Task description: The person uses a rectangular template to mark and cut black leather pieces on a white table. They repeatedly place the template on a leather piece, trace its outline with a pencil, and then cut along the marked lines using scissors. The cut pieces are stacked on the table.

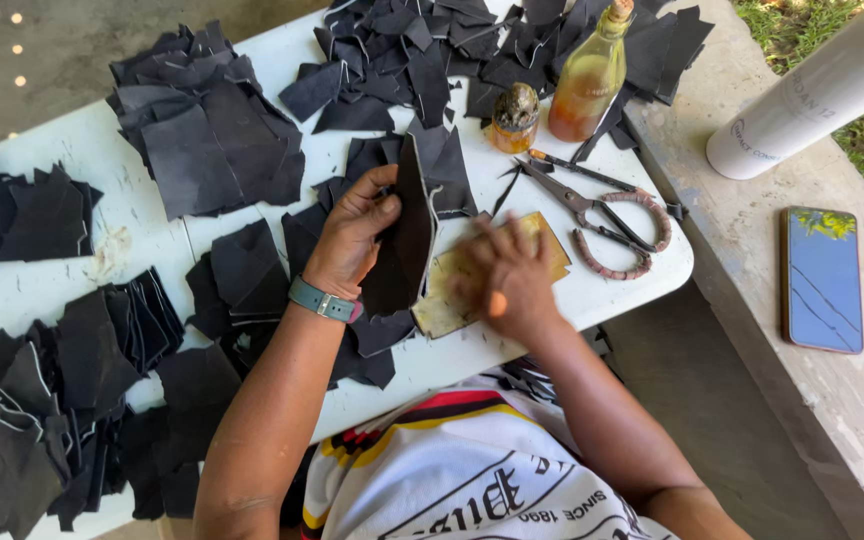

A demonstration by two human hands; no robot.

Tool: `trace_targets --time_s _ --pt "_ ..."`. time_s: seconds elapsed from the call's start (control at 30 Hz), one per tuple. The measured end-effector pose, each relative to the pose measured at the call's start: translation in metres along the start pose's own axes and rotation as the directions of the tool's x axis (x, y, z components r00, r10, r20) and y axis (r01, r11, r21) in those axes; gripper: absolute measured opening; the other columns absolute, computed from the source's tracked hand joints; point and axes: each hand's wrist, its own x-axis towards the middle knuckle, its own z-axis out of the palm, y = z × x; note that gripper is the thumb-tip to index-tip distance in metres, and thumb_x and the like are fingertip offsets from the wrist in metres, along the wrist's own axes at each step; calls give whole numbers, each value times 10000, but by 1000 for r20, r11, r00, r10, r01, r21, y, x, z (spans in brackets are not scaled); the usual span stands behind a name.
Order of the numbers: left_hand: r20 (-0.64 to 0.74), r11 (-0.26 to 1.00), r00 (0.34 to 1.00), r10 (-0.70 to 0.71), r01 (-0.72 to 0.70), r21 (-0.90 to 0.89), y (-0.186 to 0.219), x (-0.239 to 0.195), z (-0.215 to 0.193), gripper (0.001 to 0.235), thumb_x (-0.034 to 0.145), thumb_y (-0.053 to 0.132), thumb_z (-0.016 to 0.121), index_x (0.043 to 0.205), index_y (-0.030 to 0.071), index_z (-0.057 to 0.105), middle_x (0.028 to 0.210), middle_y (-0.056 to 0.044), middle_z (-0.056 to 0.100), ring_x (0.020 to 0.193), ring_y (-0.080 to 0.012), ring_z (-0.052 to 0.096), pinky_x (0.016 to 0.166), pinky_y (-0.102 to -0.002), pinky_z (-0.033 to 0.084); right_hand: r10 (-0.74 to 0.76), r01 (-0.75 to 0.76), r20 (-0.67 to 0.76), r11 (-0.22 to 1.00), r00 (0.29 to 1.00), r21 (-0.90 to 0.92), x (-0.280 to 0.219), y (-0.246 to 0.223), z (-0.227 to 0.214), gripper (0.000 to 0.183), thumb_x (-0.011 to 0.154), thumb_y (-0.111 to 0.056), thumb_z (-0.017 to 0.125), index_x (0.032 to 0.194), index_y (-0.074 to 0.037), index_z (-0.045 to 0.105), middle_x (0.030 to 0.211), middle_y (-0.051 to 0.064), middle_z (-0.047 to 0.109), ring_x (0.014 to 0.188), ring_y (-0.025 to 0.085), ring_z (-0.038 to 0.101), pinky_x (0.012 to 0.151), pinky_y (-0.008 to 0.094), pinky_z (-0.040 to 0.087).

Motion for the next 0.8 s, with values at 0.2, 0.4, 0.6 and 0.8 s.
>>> trace_targets --time_s 0.2,0.4,0.6,0.8 --pt "-27 997 997 -69 70 23 -36 -15 23 297 968 -6 730 1243 76 657 1149 -79 732 1007 -170 686 718 -275 476 193 -280 246 172 950 945 -19 43 -6 546 985 -285 619 1493 -124 502 1386 91 619 1242 248 622 1068 413 508" --pt "78 934 997 12 -39 356 -47 0 60 160 917 -8 763 1064 42 723 1070 -40 734 1014 -127 690 938 -293 572 -105 -388 399 -552 911 739 -32 46 17 638 955 -253 716 1517 -97 459 1194 27 675 1048 157 665 964 362 530" --pt "-50 860 998 42 -11 510 -49 -11 59 139 890 -40 748 1001 25 695 994 -7 703 960 -95 682 889 -271 571 -40 -362 365 -269 930 893 -38 71 18 325 989 -191 756 1216 -12 609 1066 24 685 962 135 639 877 312 512" --pt "-141 927 981 -134 174 333 -63 -20 38 126 941 4 723 1055 13 671 952 -14 694 869 -75 622 813 -245 510 60 -325 325 -7 944 946 -33 95 -9 232 944 -185 732 1087 -13 669 1028 33 714 944 124 648 879 288 524"
